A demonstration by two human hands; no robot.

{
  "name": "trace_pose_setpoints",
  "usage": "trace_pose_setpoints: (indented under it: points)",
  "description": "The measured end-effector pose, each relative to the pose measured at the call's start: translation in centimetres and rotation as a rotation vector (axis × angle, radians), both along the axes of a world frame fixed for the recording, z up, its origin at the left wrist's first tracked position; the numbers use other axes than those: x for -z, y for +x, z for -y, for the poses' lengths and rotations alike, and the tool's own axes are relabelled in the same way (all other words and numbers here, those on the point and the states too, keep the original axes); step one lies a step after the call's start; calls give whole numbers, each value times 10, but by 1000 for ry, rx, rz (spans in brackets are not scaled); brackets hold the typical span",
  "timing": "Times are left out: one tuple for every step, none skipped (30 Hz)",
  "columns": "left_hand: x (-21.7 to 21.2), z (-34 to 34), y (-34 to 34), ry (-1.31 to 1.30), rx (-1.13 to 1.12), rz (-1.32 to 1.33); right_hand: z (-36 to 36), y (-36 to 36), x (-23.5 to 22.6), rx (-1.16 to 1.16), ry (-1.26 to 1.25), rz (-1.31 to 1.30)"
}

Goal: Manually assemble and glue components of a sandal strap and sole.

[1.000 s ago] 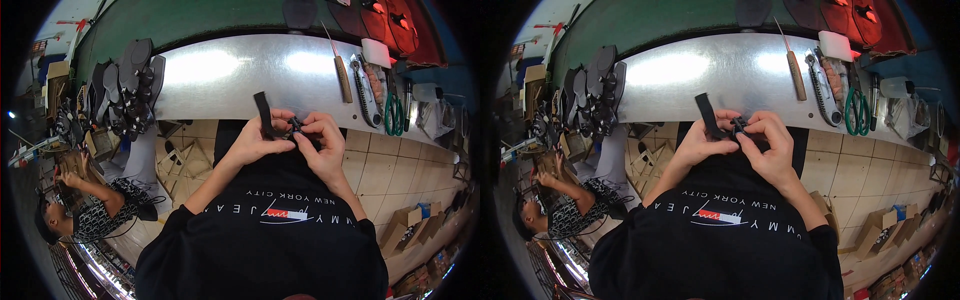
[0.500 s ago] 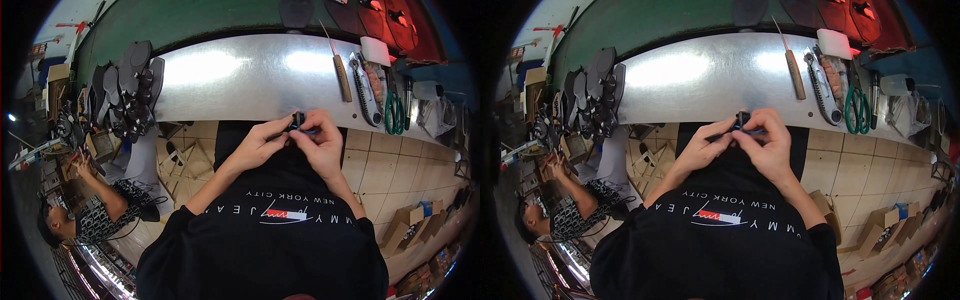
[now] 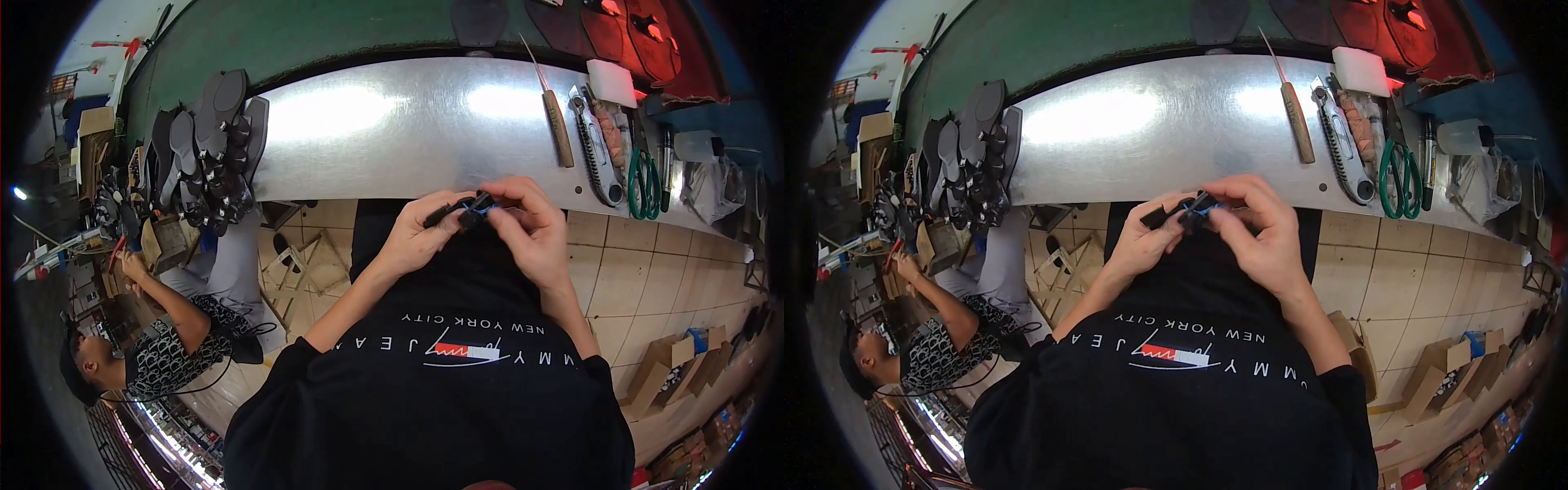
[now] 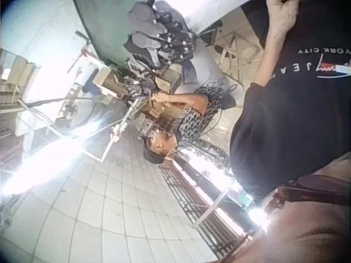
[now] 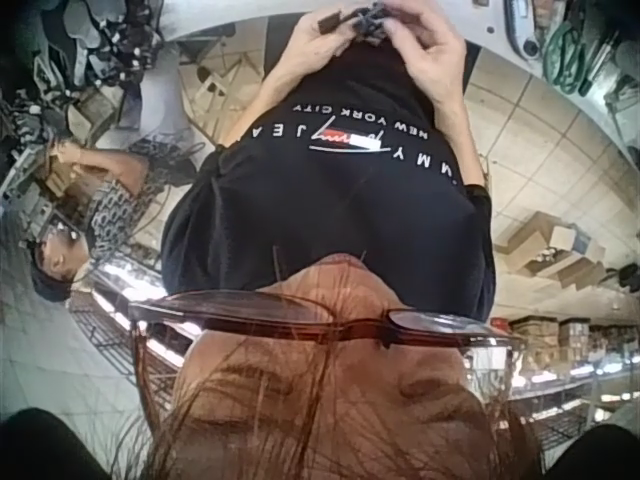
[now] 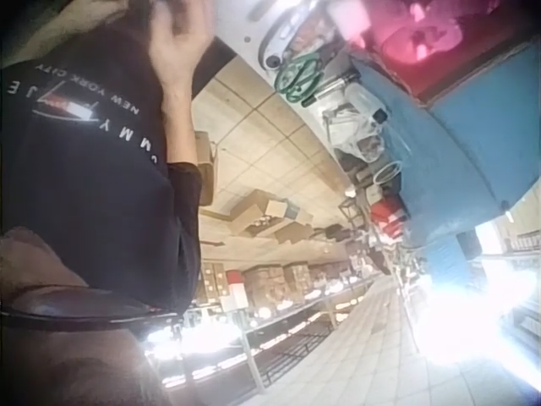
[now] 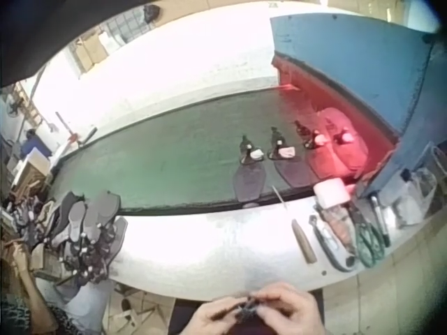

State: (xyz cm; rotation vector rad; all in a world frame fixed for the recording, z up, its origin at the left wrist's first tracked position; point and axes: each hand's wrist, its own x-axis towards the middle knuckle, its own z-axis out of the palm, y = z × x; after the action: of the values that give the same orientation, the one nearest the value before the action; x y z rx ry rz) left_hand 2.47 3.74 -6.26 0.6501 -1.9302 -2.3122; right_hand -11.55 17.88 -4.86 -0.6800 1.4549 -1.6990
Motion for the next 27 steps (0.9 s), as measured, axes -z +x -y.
trace_pose_setpoints:
  points:
    - [-1, 0, -1, 27, 4, 26, -2, -2, 2, 2, 3, 0]
    - [-1, -1, -2, 26, 3, 27, -2, -4, 4, -30, 2, -9]
    - [-1, -4, -4, 43, -61, -32, -1, -5, 4, -62, 1, -19]
    - [0, -5, -5, 59, -125, -92, -2, -4, 0, -69, 74, 11]
    - [1, -5, -5, 59, -124, -92, -1, -5, 1, -68, 73, 11]
    - [3, -4, -2, 82, -135, -102, -1, -5, 4, -67, 71, 7]
    - [4, -4, -1, 105, -147, -112, 0, -6, 5, -67, 68, 3]
    - [4, -4, 0, 105, -148, -112, 1, -5, 5, -67, 67, 3]
    - [3, -4, 0, 111, -159, -80, 2, -4, 5, -48, 41, 47]
    - [3, -4, 1, 116, -171, -47, 2, -3, 5, -30, 14, 92]
    - [4, -4, 1, 117, -172, -47, 1, -3, 5, -30, 14, 92]
    - [4, -3, 2, 96, -171, -34, -1, -2, 5, -47, 54, 80]
    - [5, -3, 3, 76, -170, -21, -2, -2, 6, -63, 93, 68]
    - [5, -2, 3, 76, -170, -22, -2, -1, 7, -62, 94, 67]
    - [6, -1, 3, 104, -154, -17, -2, -1, 7, -68, 78, -7]
    - [6, 1, 3, 131, -138, -11, -2, -1, 8, -73, 63, -81]
    - [4, 2, 1, 132, -136, -12, -1, 0, 9, -72, 65, -82]
    - [-1, 3, -1, 214, -77, -38, -1, 1, 11, -5, 41, -63]
    - [-3, 5, -3, 296, -18, -63, 0, 1, 12, 62, 18, -45]
    - [-3, 7, 0, 351, 12, -42, 0, 2, 12, 62, 18, -44]
    - [-3, 7, -1, 351, 13, -41, -1, 3, 11, 70, 31, -67]
    - [-5, 7, -3, 470, -5, -47, -1, 3, 11, 78, 44, -90]
    - [-6, 7, -4, 589, -22, -53, -1, 3, 9, 79, 45, -90]
    - [-6, 7, -4, 590, -21, -53, 1, 2, 7, 87, 53, -199]
    - [-6, 7, -4, 563, -30, -65, 1, 1, 6, 95, 61, -307]
    - [-5, 7, -4, 535, -39, -78, 1, 1, 8, 96, 61, -308]
    - [-3, 7, -3, 535, -39, -78, 1, 1, 11, 79, 54, -379]
